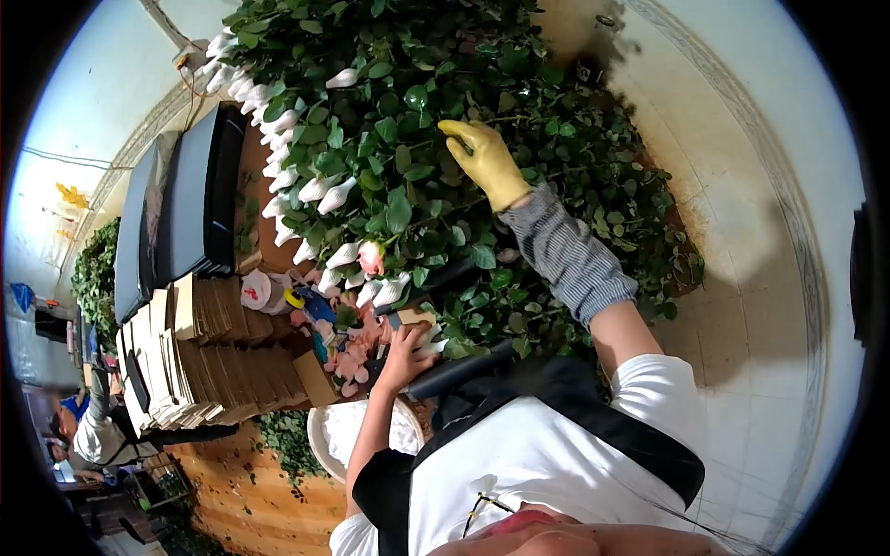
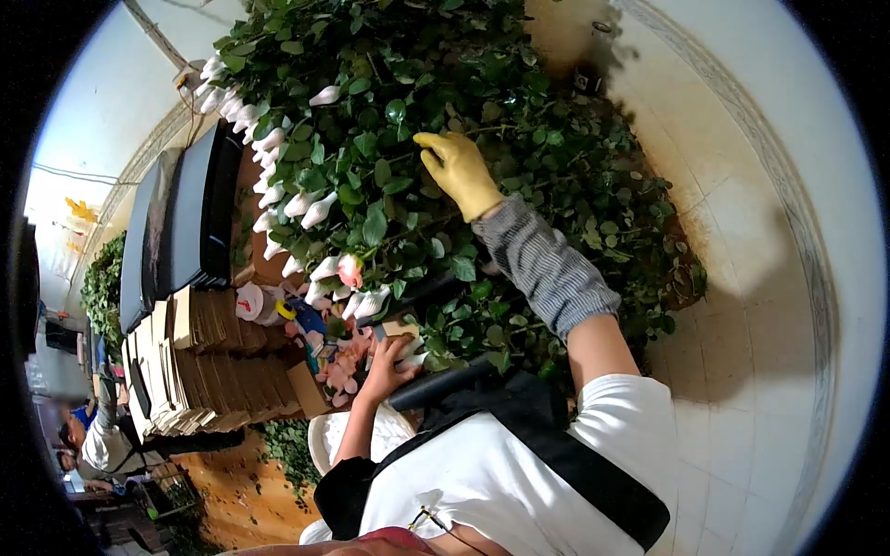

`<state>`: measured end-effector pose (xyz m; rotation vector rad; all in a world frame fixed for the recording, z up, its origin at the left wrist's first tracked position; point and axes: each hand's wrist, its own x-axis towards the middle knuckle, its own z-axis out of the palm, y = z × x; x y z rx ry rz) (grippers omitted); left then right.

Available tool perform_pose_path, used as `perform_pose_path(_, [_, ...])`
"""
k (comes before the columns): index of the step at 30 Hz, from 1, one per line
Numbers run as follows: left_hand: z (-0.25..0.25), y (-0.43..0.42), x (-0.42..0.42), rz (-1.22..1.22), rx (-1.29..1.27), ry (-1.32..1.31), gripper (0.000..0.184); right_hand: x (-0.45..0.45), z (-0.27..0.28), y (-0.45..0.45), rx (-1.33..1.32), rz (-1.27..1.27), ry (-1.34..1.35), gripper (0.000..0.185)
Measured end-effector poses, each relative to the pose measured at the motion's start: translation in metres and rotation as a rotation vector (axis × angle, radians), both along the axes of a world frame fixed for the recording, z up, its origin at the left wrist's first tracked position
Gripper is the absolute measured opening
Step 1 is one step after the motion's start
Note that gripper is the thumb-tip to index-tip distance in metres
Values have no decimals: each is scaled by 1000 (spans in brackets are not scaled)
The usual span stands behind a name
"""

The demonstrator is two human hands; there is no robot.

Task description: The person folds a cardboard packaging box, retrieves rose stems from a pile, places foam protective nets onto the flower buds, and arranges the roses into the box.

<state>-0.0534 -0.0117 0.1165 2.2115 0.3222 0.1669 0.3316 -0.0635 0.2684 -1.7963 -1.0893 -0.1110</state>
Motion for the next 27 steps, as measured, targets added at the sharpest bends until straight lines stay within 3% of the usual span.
perform_pose_path(2, [5,1,1,-17,14,-8,65,21,-11,21,-187,-275,-621,25])
perform_pose_path(4, [11,-1,1,-16,27,11,65,50,-47,39,-409,-287,-647,29])
perform_pose_path(5, [17,-2,0,-42,77,7,66,65,-58,48,-364,-267,-666,24])
perform_pose_path(9, [20,-1,5,-61,100,22,69,14,35,34,-40,-242,-719,23])
perform_pose_path(12, [18,-1,3,-53,124,15,66,21,42,24,-191,-216,-822,28])
perform_pose_path(14, [19,-4,1,-11,84,31,60,16,59,-17,-278,-132,-617,30])
perform_pose_path(15, [19,-3,1,5,78,24,60,18,60,-40,-227,-111,-719,30])
perform_pose_path(17, [17,-3,-3,-101,275,-49,57,-2,68,-91,-225,72,-666,27])
perform_pose_path(18, [19,-2,-4,-130,292,-15,56,-19,67,-118,-397,112,-525,29])
perform_pose_path(20, [25,2,-1,-202,424,93,50,-48,41,-163,-415,258,-340,34])
perform_pose_path(22, [8,15,-1,-209,332,82,40,-80,24,-191,-650,285,-252,26])
perform_pose_path(23, [14,20,6,-211,260,2,35,-95,8,-203,-589,315,-295,22])
perform_pose_path(24, [-18,34,0,-186,203,133,33,-109,-1,-211,-592,319,-401,18])
perform_pose_path(26, [12,32,14,-25,-168,179,33,-123,-45,-231,-688,270,-373,18])
perform_pose_path(27, [17,34,17,-71,-99,183,37,-126,-49,-234,-667,251,-357,18])
